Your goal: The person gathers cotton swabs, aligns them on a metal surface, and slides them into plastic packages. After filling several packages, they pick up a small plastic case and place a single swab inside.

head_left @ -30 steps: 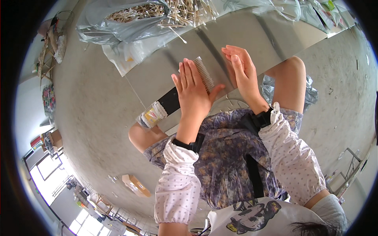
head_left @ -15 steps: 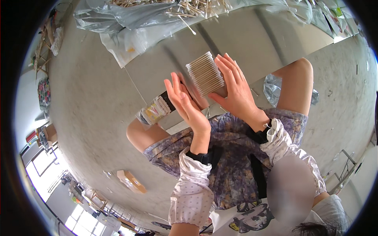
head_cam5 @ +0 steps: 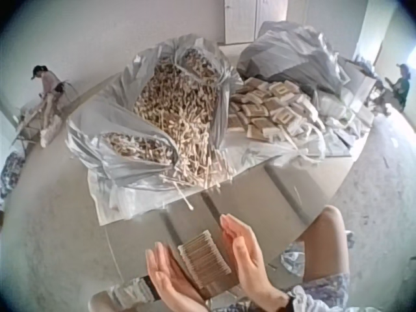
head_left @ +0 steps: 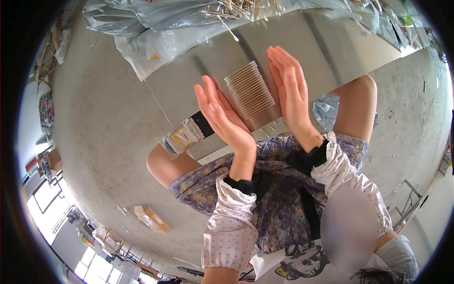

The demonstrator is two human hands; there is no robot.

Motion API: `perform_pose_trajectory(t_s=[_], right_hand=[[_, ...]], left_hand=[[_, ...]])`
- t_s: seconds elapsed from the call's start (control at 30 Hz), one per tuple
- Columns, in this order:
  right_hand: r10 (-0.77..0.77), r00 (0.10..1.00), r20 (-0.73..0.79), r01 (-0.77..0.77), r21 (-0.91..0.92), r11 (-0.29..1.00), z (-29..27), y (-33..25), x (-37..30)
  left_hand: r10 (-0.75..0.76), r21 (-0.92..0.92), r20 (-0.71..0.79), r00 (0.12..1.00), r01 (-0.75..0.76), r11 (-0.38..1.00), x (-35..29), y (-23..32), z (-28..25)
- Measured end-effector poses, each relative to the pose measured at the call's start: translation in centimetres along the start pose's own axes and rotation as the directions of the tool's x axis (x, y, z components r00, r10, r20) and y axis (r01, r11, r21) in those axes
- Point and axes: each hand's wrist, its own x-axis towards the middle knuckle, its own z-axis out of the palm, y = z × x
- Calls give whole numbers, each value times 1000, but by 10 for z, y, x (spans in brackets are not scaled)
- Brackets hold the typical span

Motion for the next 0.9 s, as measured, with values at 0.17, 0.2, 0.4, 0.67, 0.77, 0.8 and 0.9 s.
perform_pose_trajectory(t_s=[0.17, 0.2, 0.4, 0.67, 0.77, 0.8, 0.9], right_hand=[[11, 1000, 21, -12, 77, 997, 7, 4, 27], [36, 998, 45, -40, 89, 995, 10, 6, 28], [85, 995, 49, -91, 121, 989, 13, 8, 20], [-213, 974, -83, 175, -329, 928, -57, -7, 32], [-302, 952, 53, 283, -532, 798, -52, -7, 31], [-317, 923, 217, 375, -683, 627, -50, -10, 32], [-335, 902, 271, 425, -688, 588, -42, -4, 32]], left_hand=[[-17, -97, 38, 999, 20, 995, 25, -9, 2], [-23, -99, 32, 999, 26, 995, 27, -12, 5], [-18, -77, 50, 999, 21, 997, 23, -10, 4], [505, 594, 333, 796, -593, 544, 20, 12, -43], [166, 718, 669, 724, -688, 105, 4, 3, -39], [110, 709, 691, 714, -700, 89, 1, -4, -30], [69, 706, 702, 708, -706, 64, 2, -20, -23]])
